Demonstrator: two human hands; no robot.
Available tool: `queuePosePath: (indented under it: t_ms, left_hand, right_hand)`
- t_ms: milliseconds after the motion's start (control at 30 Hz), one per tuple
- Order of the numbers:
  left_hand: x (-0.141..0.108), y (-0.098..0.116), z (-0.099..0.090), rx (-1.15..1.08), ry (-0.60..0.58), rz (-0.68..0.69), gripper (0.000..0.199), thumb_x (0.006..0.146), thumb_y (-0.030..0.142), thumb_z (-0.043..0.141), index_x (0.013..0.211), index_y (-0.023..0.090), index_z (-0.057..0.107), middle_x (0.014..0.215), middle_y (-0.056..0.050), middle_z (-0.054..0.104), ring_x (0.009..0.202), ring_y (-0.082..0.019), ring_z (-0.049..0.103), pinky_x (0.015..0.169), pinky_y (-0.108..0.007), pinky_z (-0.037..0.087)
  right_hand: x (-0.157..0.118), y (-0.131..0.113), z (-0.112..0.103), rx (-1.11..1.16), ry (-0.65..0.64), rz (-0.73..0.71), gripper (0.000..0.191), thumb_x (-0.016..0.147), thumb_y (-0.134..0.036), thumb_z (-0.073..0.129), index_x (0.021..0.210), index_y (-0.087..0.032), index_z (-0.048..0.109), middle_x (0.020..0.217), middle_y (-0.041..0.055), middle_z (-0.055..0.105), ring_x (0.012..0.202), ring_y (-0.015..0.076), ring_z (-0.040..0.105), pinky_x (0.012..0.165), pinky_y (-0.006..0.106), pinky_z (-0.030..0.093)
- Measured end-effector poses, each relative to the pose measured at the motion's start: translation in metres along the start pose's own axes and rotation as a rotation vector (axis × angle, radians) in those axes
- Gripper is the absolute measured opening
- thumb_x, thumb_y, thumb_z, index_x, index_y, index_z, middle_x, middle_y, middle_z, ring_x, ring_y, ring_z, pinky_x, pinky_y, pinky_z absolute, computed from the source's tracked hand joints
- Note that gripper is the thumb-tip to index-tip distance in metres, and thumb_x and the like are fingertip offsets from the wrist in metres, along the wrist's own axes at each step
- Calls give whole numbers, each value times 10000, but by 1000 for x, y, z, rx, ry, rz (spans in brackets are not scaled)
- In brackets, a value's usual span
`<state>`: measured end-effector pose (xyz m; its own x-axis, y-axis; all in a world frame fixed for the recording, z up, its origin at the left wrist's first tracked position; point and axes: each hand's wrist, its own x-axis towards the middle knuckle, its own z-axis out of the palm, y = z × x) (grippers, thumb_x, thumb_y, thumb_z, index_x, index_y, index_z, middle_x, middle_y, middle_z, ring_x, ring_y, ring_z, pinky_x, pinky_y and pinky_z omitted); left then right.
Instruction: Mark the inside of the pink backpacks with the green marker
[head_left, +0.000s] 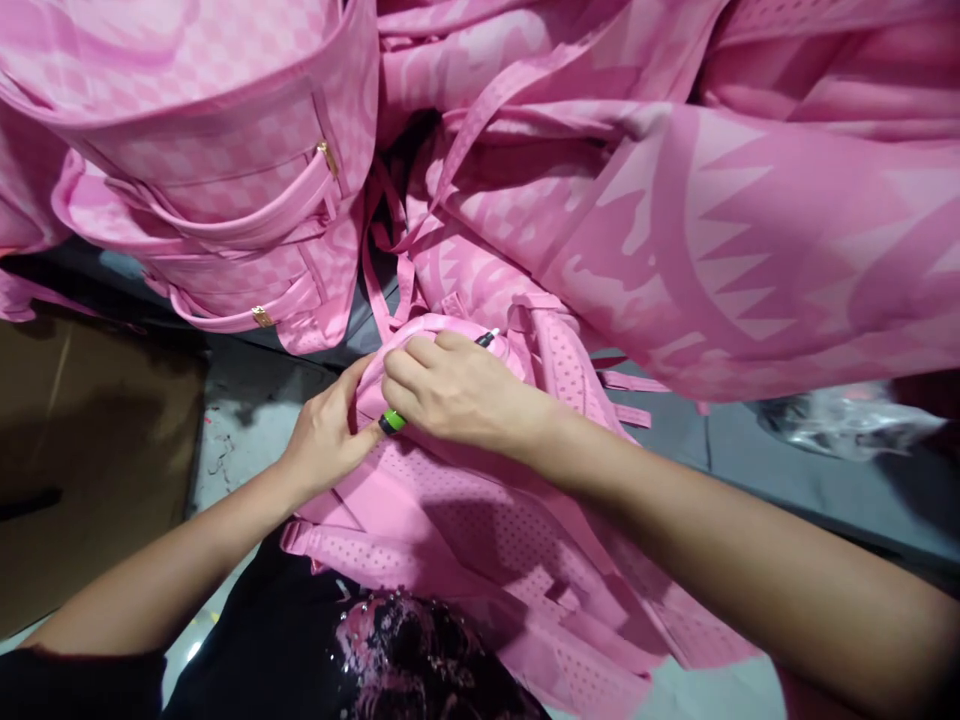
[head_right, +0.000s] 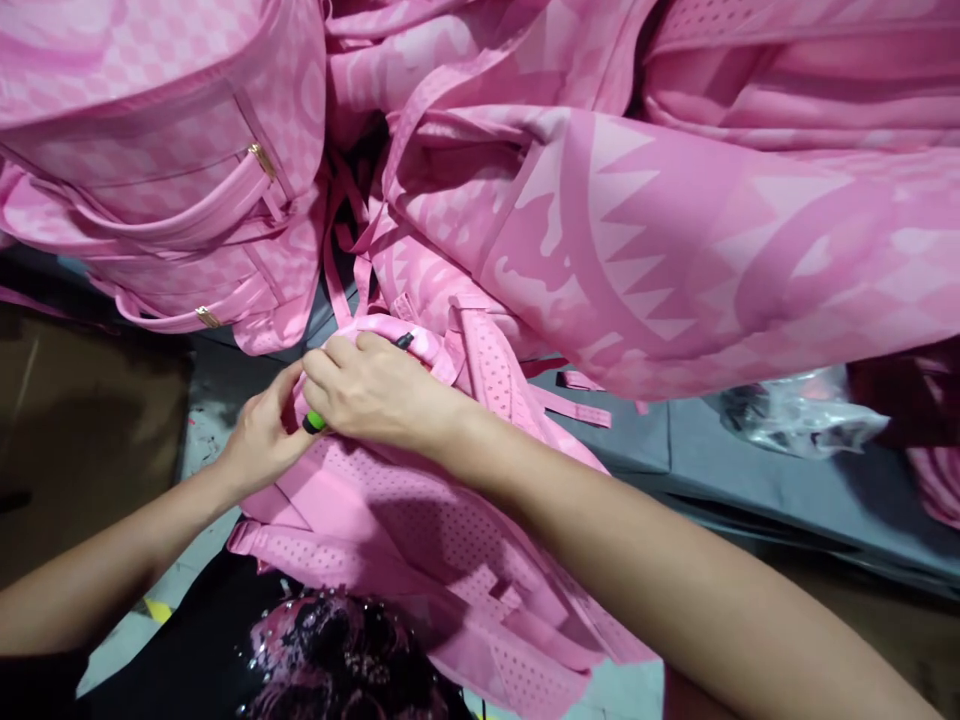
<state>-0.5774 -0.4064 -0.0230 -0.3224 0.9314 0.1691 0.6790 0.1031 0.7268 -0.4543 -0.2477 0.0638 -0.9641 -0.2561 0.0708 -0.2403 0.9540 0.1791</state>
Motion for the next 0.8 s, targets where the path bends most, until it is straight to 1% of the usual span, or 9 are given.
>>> queuePosePath:
  t_ms: [100,167,233,300,367,433,500,667,800]
  left_hand:
    - [3,-4,-10,2,24,62,660,894,437,629,1455,185,390,1385,-133,580,1209,-267,616,1003,-419,526]
    - [11,2,-21,59,131,165,656,899,444,633,1452,181,397,1419,-152,545,1286,-280,552,1066,-455,474]
    - [27,17,-30,140,243,300,575,902,382,646,1408,188,450,1380,-139,569,1287,-274,537,1085,-471,444]
    - [49,38,-33,180,217,462,427,917,331,626,1314,205,532,1288,-99,622,1228,-253,564,1067,-462,446]
    - [74,60,-24,209,17,590,404,913,312,626,1298,220,546,1309,-84,607,1253,-254,537,1069,-459,435]
    - [95,75,-6,299,-220,635,606,861,307,689,1414,230,451,1467,-108,483,1366,-294,435,1087,-478,409]
    - [110,81,12,440,-359,612,843,802,307,752,1514,247,304,1594,-145,293,1436,-344,335,1078,-497,403]
    - [113,79,29,588,-373,590,959,761,319,794,1540,238,241,1617,-191,211,1424,-381,348,1075,-493,392]
    - [93,83,31,554,-282,711,1160,667,326,849,1564,218,122,1644,-212,67,1518,-408,92,1182,-623,152]
  right_hand:
    - [-29,-18,-16,37,44,208,267,995,-113,355,1007,-105,622,903,104,615,805,216,522,647,338,382]
    - [-54,-32,-23,91,23,441,227,952,-69,395,961,-97,620,855,104,616,772,217,526,623,330,388]
    - [-73,-47,-21,129,-23,638,213,888,-20,425,913,-102,620,829,108,618,759,225,528,577,322,373]
    - [-83,-60,-15,158,-44,746,226,821,-3,449,909,-111,627,845,116,628,775,236,534,556,316,367]
    - [-86,-74,-9,225,8,782,243,760,-4,465,889,-124,631,843,110,629,787,236,538,563,308,388]
    - [-86,-91,-7,342,74,757,290,716,7,454,899,-129,633,847,95,624,789,222,539,589,298,427]
    - [-89,-107,-7,448,111,702,399,687,31,428,1002,-112,629,917,97,633,848,215,554,654,294,482]
    - [-102,-119,-4,325,34,714,468,719,50,453,1137,-89,611,1029,127,658,939,243,592,633,289,509]
    - [-108,-112,0,244,58,718,493,752,58,466,1208,-71,603,1103,155,669,1008,260,618,638,294,543]
